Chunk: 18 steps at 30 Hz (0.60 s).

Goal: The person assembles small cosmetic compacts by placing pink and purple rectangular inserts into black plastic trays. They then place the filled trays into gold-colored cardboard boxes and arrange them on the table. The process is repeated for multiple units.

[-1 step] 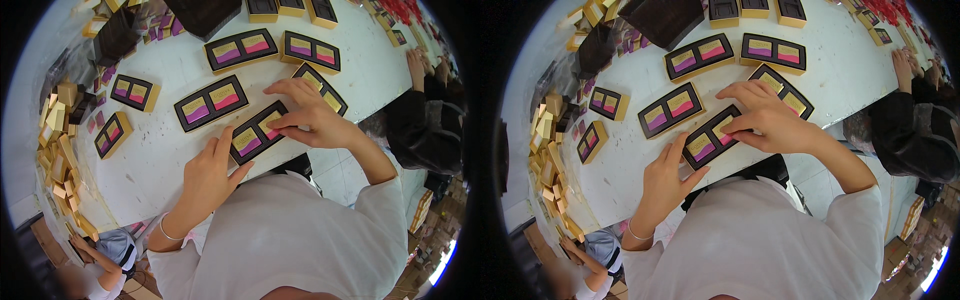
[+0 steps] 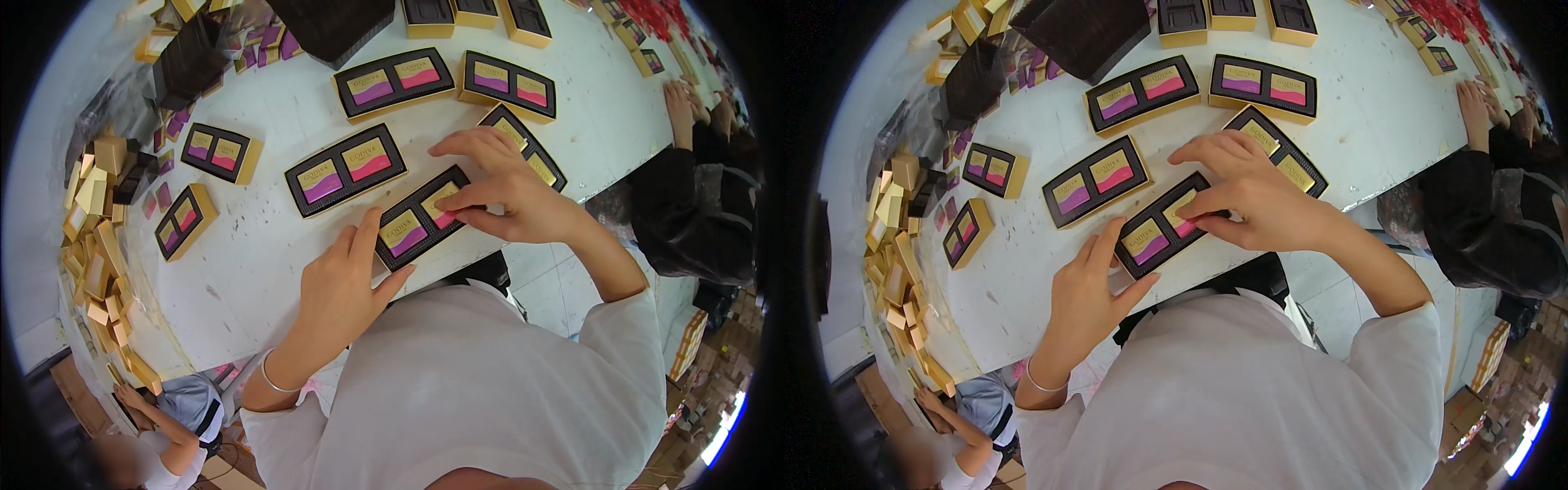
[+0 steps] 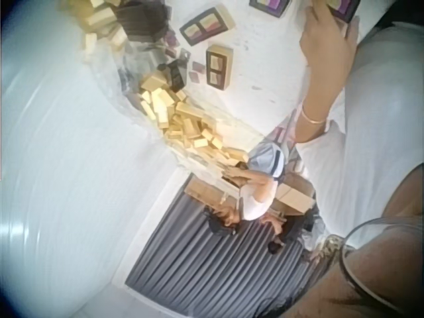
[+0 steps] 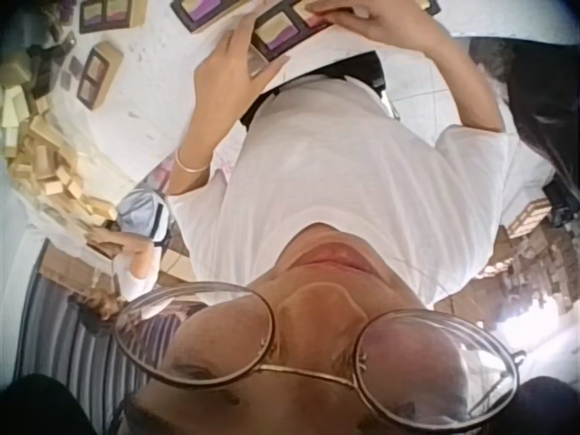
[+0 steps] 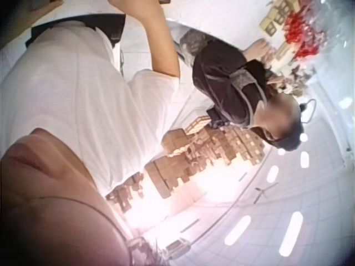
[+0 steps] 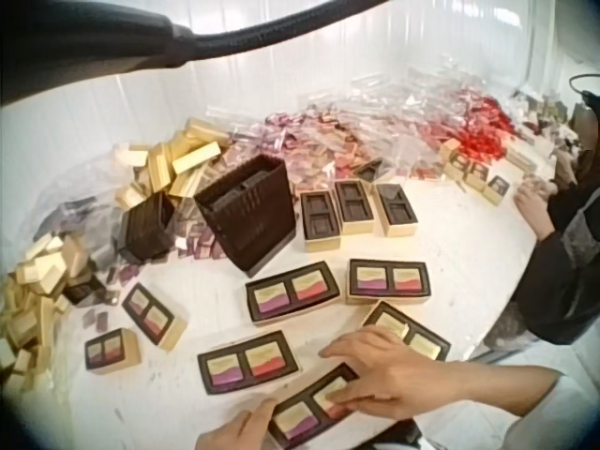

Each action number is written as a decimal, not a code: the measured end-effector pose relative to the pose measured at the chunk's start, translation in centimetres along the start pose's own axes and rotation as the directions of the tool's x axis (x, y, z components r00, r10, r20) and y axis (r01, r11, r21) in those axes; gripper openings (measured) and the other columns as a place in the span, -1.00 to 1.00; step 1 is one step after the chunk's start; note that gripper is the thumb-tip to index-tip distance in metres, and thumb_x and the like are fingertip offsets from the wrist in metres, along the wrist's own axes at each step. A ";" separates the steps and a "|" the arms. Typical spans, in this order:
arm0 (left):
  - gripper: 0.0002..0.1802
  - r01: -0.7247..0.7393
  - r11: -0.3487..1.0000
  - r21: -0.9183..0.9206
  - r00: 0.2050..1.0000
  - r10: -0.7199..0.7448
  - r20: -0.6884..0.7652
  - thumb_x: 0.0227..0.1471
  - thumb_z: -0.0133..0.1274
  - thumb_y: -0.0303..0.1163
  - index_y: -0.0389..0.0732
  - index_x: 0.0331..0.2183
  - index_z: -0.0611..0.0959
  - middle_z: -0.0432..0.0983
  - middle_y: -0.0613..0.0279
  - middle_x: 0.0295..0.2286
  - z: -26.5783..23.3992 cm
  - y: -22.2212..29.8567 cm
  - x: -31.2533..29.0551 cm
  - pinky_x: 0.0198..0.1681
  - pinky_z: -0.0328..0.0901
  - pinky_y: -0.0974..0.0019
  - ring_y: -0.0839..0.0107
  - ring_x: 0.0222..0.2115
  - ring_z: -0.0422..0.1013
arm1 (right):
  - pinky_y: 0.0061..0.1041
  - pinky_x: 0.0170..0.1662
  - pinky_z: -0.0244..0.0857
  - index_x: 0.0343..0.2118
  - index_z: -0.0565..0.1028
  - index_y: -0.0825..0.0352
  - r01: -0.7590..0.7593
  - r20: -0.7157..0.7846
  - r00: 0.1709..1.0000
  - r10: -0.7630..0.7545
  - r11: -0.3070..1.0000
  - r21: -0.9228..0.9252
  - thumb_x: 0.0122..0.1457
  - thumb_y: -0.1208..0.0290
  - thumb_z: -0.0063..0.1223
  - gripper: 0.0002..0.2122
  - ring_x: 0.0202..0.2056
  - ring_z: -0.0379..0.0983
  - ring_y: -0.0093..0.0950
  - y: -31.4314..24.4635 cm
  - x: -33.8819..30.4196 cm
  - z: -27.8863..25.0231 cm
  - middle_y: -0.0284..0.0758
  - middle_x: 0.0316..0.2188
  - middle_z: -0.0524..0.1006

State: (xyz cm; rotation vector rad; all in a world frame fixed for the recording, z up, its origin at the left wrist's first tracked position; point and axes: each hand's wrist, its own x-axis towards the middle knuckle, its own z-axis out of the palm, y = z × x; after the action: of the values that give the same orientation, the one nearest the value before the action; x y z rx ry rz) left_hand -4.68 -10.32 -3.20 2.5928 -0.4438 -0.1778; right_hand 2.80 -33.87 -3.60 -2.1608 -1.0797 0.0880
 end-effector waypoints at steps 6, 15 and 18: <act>-0.26 -0.002 0.999 -0.041 1.000 0.002 -0.017 -0.27 0.29 -0.23 -0.32 -0.05 0.38 0.47 0.07 -0.41 0.5 -0.5 0.2 -0.51 0.35 0.37 0.33 -0.52 0.47 | -0.02 0.17 -0.15 -0.49 0.58 0.18 -0.024 -0.101 0.995 0.014 0.995 -0.101 -0.17 0.47 0.22 -0.88 0.05 0.19 -0.26 -0.2 -0.2 1.0 -0.26 -0.06 0.33; -0.24 -0.035 0.999 0.027 0.997 0.037 -0.072 -0.30 0.31 -0.22 -0.32 -0.05 0.39 0.47 0.12 -0.46 0.1 -0.7 2.4 -0.50 0.33 0.35 0.36 -0.53 0.44 | -0.02 0.17 -0.10 -0.52 0.47 0.25 0.021 -0.127 0.991 -0.032 0.996 -0.086 -0.18 0.56 0.15 -0.88 -0.05 0.25 -0.31 1.8 2.2 1.5 -0.31 -0.34 0.32; -0.14 -0.028 0.999 0.025 0.998 0.029 -0.064 -0.31 0.29 -0.09 -0.30 0.00 0.34 0.45 0.07 -0.34 -0.1 -1.1 2.2 -0.48 0.35 0.31 0.23 -0.44 0.45 | -0.03 0.15 -0.06 -0.43 0.48 0.27 0.137 -0.284 0.945 -0.160 0.986 -0.098 -0.11 0.39 0.18 -0.83 0.00 0.22 -0.25 2.0 1.8 0.4 -0.22 -0.19 0.34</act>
State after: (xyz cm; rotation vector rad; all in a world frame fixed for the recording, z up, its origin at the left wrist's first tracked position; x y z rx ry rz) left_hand -2.32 -10.10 -3.77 2.6057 -0.4620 -0.0793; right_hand 5.14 -33.17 -4.75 -2.0701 -1.0820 -0.3376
